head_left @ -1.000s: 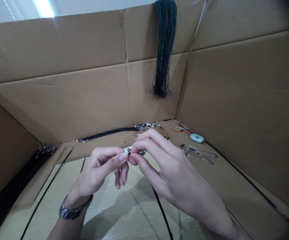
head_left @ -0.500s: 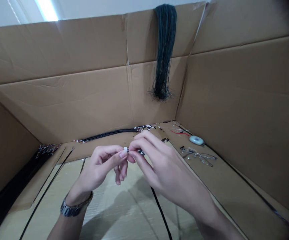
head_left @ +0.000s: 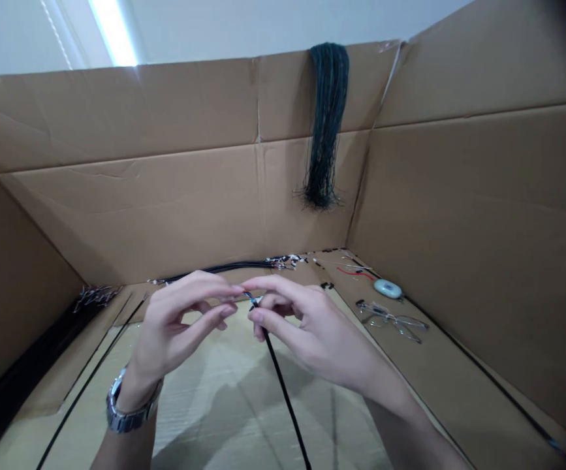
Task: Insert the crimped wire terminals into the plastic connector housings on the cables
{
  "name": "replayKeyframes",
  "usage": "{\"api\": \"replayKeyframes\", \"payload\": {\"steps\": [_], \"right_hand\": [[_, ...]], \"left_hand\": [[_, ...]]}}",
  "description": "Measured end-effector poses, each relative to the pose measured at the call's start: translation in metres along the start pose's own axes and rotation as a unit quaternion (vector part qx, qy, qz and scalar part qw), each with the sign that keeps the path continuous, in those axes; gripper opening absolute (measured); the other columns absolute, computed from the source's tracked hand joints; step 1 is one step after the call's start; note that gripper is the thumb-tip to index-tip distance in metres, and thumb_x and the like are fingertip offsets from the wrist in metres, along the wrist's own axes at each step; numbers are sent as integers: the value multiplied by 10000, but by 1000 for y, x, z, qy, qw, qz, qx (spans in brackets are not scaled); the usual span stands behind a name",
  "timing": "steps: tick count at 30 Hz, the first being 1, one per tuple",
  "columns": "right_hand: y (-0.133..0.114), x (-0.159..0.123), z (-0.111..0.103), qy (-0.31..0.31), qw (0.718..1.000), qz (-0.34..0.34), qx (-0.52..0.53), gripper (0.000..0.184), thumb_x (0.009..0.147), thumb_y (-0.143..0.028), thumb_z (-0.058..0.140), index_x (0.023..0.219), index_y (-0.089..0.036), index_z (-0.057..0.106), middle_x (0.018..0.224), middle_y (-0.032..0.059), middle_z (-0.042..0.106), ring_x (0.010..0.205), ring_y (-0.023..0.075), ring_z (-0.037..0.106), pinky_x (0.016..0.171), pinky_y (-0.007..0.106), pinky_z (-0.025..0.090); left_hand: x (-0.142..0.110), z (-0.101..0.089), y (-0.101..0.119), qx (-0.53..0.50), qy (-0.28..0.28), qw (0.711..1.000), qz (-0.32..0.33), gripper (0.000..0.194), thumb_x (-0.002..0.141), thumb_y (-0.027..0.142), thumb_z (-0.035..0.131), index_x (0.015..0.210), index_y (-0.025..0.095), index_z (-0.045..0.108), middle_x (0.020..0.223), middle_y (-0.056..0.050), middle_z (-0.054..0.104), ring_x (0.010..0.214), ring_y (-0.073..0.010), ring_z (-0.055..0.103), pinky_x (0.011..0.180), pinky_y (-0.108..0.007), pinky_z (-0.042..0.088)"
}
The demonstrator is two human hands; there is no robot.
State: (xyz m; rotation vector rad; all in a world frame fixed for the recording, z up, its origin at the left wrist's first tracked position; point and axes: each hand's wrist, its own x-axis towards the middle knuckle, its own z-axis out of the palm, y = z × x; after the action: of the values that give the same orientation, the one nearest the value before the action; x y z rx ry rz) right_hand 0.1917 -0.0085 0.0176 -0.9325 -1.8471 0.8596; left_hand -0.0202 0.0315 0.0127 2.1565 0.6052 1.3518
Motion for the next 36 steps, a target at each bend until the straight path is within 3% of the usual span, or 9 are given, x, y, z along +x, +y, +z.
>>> {"api": "replayKeyframes", "payload": {"steps": [6, 9, 11, 13, 18, 23, 26, 31, 36], "right_hand": [[18, 18, 6, -4, 991, 36, 130, 282, 933, -261, 654, 1200, -171, 661, 706, -40, 683, 641, 111, 615, 654, 258, 474], [33, 29, 19, -52, 974, 80, 205, 202, 920, -337, 684, 970, -141, 691, 669, -28, 671, 611, 115, 642, 656, 270, 492], [47, 34, 32, -79, 963, 101, 237, 312, 927, -431, 671, 815, -140, 662, 647, -8, 678, 567, 115, 645, 626, 270, 499], [65, 33, 47, -99, 948, 128, 274, 371, 939, -497, 646, 837, -141, 655, 673, 5, 696, 564, 124, 663, 603, 273, 519], [110, 1, 78, -138, 905, 202, 347, 377, 1012, -494, 561, 949, -137, 664, 758, -9, 688, 620, 123, 667, 629, 293, 578], [130, -33, 97, -161, 869, 256, 392, 370, 1019, -488, 551, 1037, -137, 665, 849, 14, 700, 674, 130, 674, 650, 300, 583], [131, -40, 108, -163, 860, 267, 402, 356, 1017, -476, 559, 1061, -138, 661, 882, 21, 702, 695, 134, 677, 662, 305, 585], [128, -53, 118, -185, 858, 294, 379, 346, 1020, -468, 557, 1064, -139, 656, 877, 18, 691, 690, 131, 669, 647, 297, 581], [129, -70, 100, -213, 882, 316, 278, 322, 1027, -444, 553, 1084, -140, 642, 833, -1, 660, 598, 98, 611, 549, 242, 538]], "left_hand": [[8, 1, -17, 91, 42, 994, -39, 134, 945, 244, 675, 1028, 213, 776, 887, -42, 757, 628, -120, 707, 582, -198, 596], [14, -2, -36, 103, 69, 989, -79, 161, 944, 308, 666, 941, 174, 754, 783, -39, 734, 613, -131, 684, 592, -210, 577], [17, -8, -51, 98, 88, 986, -103, 202, 941, 346, 659, 926, 158, 733, 757, -36, 718, 587, -125, 661, 571, -207, 562], [20, -18, -65, 92, 105, 982, -130, 238, 937, 370, 645, 941, 144, 718, 814, -55, 728, 609, -131, 666, 569, -215, 572], [20, -52, -101, 91, 144, 965, -201, 224, 913, 341, 644, 930, 130, 718, 781, -47, 702, 627, -140, 668, 532, -207, 559], [13, -77, -139, 81, 191, 941, -268, 165, 930, 275, 640, 914, 125, 707, 685, 5, 645, 558, -110, 626, 517, -201, 535], [7, -84, -157, 61, 198, 927, -312, 164, 962, 276, 643, 926, 122, 685, 762, 4, 656, 606, -109, 630, 562, -230, 557], [-2, -99, -175, 2, 182, 898, -401, 259, 987, 330, 633, 1160, 139, 644, 1087, -73, 688, 873, -184, 690, 746, -355, 608], [-11, -135, -179, -54, 162, 867, -469, 331, 978, 331, 642, 1255, 151, 617, 1239, -109, 652, 1033, -240, 676, 865, -436, 595]]}}
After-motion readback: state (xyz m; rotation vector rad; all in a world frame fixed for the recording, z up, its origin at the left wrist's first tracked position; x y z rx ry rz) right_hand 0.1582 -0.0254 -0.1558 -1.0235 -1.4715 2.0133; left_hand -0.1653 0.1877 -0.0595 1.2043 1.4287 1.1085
